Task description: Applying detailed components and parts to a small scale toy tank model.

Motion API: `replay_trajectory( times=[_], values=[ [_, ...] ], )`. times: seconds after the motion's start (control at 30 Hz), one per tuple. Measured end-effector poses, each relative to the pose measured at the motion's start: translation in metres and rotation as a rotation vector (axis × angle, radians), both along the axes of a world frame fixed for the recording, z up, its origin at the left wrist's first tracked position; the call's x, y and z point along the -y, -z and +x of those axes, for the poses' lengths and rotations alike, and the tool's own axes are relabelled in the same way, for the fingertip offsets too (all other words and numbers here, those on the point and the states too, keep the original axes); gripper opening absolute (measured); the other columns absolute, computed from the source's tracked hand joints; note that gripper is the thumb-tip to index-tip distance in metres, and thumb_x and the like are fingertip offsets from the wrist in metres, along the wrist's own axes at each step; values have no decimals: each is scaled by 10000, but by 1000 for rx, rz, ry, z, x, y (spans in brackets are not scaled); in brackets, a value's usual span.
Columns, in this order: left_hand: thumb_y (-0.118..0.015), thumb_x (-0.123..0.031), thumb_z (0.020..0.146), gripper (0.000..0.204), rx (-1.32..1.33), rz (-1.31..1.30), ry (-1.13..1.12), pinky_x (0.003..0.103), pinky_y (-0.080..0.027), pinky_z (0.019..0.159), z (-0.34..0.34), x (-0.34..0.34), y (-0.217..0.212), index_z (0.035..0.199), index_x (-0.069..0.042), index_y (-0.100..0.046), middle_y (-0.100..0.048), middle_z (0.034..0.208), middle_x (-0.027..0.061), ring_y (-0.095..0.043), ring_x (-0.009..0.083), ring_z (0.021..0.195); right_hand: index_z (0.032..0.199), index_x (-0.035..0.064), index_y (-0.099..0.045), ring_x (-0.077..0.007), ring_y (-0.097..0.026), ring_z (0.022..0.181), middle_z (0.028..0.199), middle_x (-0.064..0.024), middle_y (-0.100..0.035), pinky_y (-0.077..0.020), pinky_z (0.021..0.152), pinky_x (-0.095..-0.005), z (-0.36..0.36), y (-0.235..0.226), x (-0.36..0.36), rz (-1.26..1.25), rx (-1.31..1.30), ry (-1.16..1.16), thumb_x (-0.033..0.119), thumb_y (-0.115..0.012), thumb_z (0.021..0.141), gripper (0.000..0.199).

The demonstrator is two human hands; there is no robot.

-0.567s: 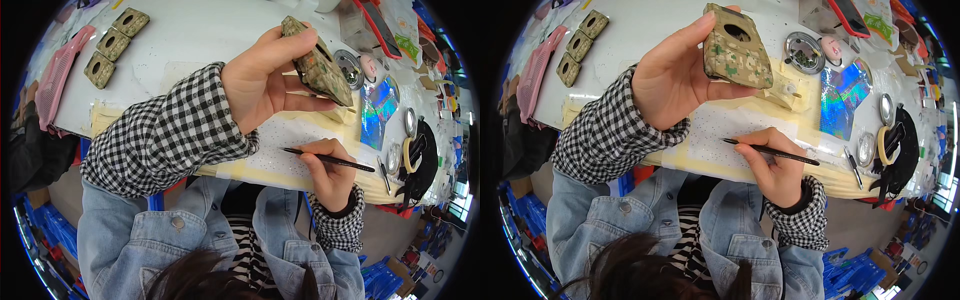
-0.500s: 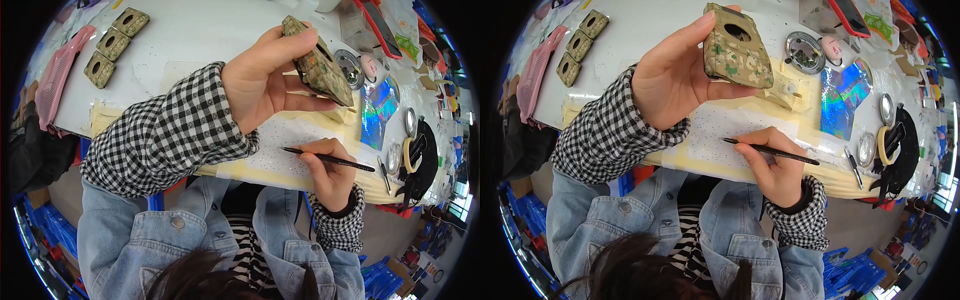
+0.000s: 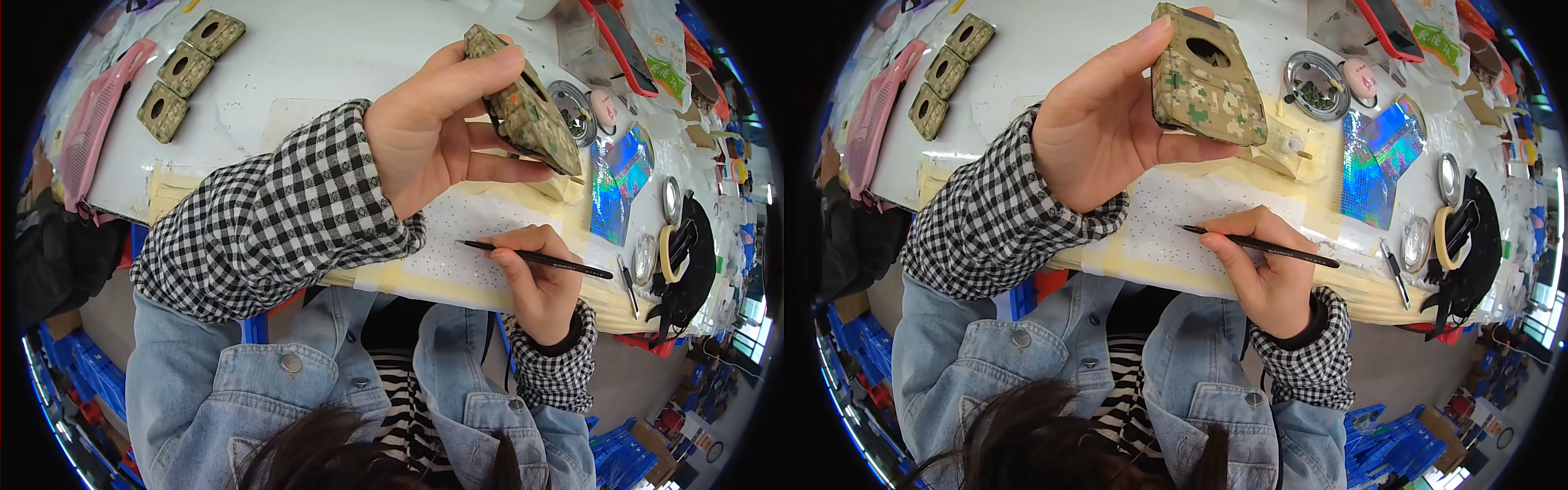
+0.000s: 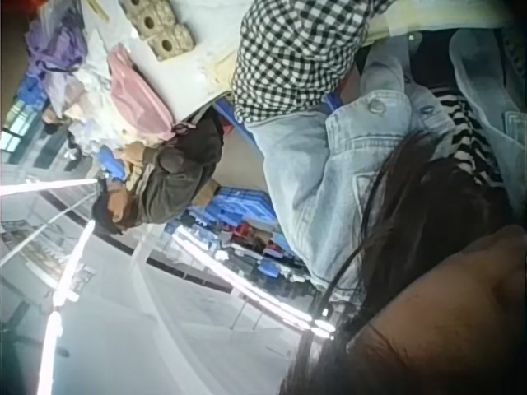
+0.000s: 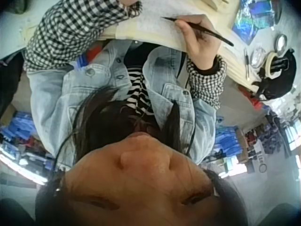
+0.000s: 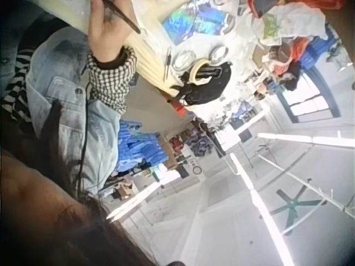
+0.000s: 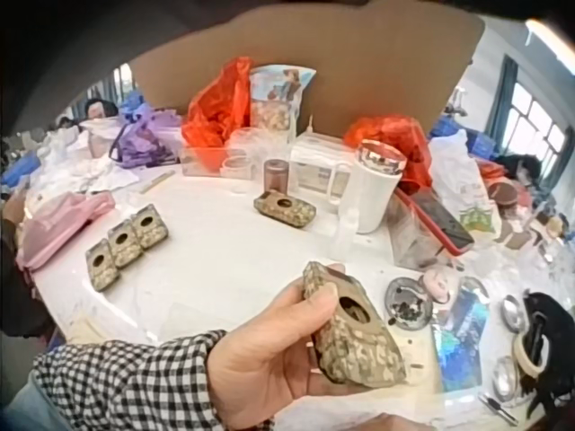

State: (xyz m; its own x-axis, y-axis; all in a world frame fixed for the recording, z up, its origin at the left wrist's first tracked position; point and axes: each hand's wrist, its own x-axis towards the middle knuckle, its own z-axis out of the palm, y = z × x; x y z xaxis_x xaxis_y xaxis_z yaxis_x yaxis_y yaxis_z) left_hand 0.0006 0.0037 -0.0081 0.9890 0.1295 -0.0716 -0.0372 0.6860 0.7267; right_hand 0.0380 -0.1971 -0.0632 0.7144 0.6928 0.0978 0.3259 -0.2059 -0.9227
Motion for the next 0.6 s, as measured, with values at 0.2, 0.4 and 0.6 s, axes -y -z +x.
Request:
replay_trajectory(
  times=[0.2, 0.4, 0.6],
  values=[
    [-560, -324, 887, 455, -17, 1, 1, 437, -520, 881, -1, 0, -2, 1210, -57, -381, -530, 1110, 120, -591, 287, 1011, 853, -15, -646, -120, -581, 654, 747, -74, -644, -462, 610, -229, 0, 1, -1, 17, -20, 16, 48, -674, 800, 87],
    [-560, -323, 887, 451, -45, -1, 7, 435, -521, 878, 0, 0, -4, 1207, -58, -383, -532, 1108, 119, -592, 286, 1009, 859, -14, -643, -117, -577, 655, 742, -72, -641, -458, 609, -225, 0, 1, -1, 14, -7, 9, 47, -672, 802, 88],
    [-560, -324, 887, 446, 73, 47, 6, 433, -521, 878, -3, 2, 3, 1199, -56, -385, -535, 1113, 122, -593, 285, 1009, 859, -13, -642, -113, -571, 653, 734, -63, -635, -456, 611, -225, -1, 0, 0, -4, -27, 7, 51, -669, 807, 87]
  ],
)
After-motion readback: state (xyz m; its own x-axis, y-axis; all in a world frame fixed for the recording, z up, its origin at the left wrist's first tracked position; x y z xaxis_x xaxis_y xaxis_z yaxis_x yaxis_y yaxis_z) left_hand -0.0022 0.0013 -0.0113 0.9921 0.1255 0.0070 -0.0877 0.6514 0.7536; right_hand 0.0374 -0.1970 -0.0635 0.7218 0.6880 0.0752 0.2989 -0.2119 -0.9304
